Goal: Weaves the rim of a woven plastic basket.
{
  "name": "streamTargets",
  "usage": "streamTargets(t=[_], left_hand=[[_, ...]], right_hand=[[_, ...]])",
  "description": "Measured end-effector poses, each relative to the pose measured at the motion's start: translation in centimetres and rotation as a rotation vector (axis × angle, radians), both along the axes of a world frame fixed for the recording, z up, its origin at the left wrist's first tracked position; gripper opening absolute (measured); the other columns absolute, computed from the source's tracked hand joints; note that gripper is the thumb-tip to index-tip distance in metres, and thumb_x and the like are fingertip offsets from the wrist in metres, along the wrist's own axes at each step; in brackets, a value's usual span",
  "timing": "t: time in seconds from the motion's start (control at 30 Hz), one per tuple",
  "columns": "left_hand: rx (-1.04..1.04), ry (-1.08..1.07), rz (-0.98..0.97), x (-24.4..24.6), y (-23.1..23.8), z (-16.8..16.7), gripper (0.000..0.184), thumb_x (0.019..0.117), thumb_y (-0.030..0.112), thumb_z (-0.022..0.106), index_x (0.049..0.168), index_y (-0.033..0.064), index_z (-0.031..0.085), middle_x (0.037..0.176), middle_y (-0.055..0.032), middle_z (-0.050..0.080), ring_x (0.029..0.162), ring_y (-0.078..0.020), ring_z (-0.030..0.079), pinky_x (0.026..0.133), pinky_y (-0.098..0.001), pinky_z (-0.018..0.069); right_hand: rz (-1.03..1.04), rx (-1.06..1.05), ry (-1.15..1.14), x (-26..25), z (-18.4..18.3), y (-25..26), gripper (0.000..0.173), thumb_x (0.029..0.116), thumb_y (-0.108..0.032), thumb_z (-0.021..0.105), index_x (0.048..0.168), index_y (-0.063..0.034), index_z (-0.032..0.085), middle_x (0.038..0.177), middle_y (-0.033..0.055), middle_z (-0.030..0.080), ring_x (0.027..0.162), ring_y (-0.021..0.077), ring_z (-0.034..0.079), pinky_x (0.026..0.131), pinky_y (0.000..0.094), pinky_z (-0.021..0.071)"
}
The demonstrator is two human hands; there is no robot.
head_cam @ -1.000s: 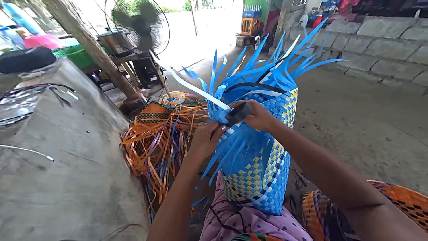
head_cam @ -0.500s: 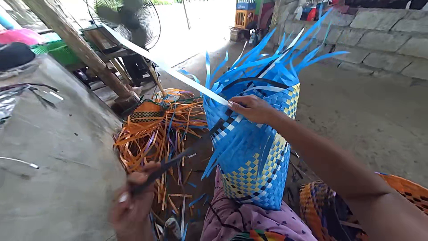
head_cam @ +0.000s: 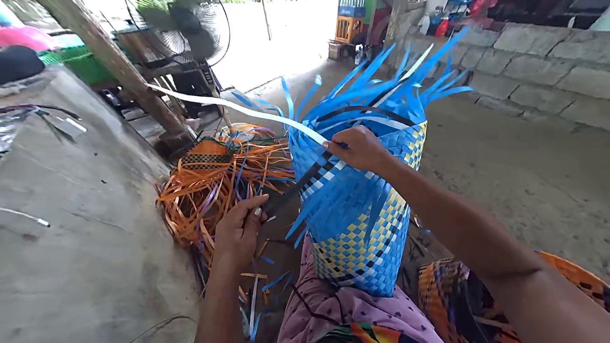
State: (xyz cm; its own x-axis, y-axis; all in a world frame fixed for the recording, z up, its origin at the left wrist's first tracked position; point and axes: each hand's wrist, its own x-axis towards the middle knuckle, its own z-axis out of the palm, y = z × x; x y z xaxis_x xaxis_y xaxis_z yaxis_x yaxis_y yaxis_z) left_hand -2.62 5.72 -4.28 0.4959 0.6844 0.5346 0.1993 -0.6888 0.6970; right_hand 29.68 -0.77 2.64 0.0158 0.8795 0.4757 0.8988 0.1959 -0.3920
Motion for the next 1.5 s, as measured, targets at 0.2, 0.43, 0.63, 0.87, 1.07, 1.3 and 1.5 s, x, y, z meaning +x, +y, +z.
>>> streamTargets(t=[0.2, 0.43, 0.63, 0.87, 1.07, 1.3, 1.5], left_hand=[[0.224, 0.029, -0.081, 4.6, 0.0, 2.8, 0.019, 0.0974, 0.017, 0.063, 0.105, 0.0086, 0.078, 0.11, -0.0071, 0.064, 0.094, -0.0089, 0.062, 0.079, -0.0244, 0.0548], [0.338, 0.027, -0.077, 7.8, 1.2, 5.3, 0.005, 0.0915, 0.006, 0.071, 0.095, 0.0035, 0.073, 0.094, -0.0082, 0.071, 0.081, -0.015, 0.067, 0.074, -0.0315, 0.0564], [0.377, 0.062, -0.083, 10.2, 0.7, 5.0, 0.005, 0.0905, 0.006, 0.073, 0.093, 0.0017, 0.074, 0.095, -0.0133, 0.07, 0.086, -0.0243, 0.07, 0.077, -0.0406, 0.0585], [0.351, 0.043, -0.098, 9.9, 1.6, 5.3, 0.005, 0.0889, 0.006, 0.075, 0.091, 0.0017, 0.073, 0.094, -0.0115, 0.07, 0.084, -0.0207, 0.068, 0.077, -0.0382, 0.0571], [0.726, 0.093, 0.053, 11.1, -1.5, 3.5, 0.011, 0.0955, 0.022, 0.068, 0.098, 0.0164, 0.078, 0.106, -0.0092, 0.069, 0.112, -0.0333, 0.059, 0.102, -0.0547, 0.0409], [0.704, 0.121, -0.099, 12.0, -1.9, 2.5, 0.005, 0.0938, 0.013, 0.068, 0.095, 0.0112, 0.073, 0.105, -0.0126, 0.064, 0.106, -0.0317, 0.062, 0.091, -0.0445, 0.0528], [0.634, -0.044, -0.11, 13.3, -3.8, -0.1, 0.01, 0.0942, 0.011, 0.069, 0.093, 0.0039, 0.076, 0.098, -0.0132, 0.071, 0.093, -0.0267, 0.07, 0.081, -0.0406, 0.0594]], right_hand=[[-0.012, 0.08, -0.033, -1.6, 0.1, -0.4, 0.042, 0.1028, -0.028, 0.053, 0.074, -0.0006, 0.064, 0.065, 0.0118, 0.06, 0.066, 0.0285, 0.062, 0.06, 0.0502, 0.0478], [-0.033, 0.119, -0.034, -2.4, 0.3, -0.9, 0.036, 0.1012, -0.024, 0.057, 0.075, -0.0015, 0.068, 0.066, 0.0106, 0.062, 0.064, 0.0272, 0.063, 0.058, 0.0495, 0.049], [-0.011, 0.17, -0.045, -3.8, 0.3, -0.5, 0.033, 0.0998, -0.021, 0.059, 0.075, -0.0008, 0.069, 0.067, 0.0117, 0.063, 0.065, 0.0277, 0.064, 0.059, 0.0485, 0.0504], [0.0, 0.181, -0.028, -3.8, 0.2, -0.3, 0.035, 0.0998, -0.022, 0.059, 0.074, -0.0014, 0.068, 0.066, 0.0108, 0.063, 0.064, 0.0267, 0.064, 0.057, 0.0474, 0.0499], [0.016, 0.104, -0.004, -3.3, 0.3, 0.0, 0.038, 0.1024, -0.027, 0.057, 0.08, -0.0001, 0.071, 0.073, 0.0139, 0.067, 0.074, 0.0311, 0.068, 0.066, 0.0537, 0.0525], [0.036, 0.021, -0.003, -2.8, 0.6, 0.0, 0.041, 0.1034, -0.032, 0.055, 0.08, -0.001, 0.068, 0.071, 0.0124, 0.065, 0.072, 0.03, 0.066, 0.064, 0.0533, 0.0508], [-0.015, -0.195, 0.0, -2.4, 1.5, -0.1, 0.044, 0.1003, -0.042, 0.059, 0.081, -0.0031, 0.065, 0.071, 0.011, 0.061, 0.072, 0.0295, 0.063, 0.063, 0.0534, 0.0485]])
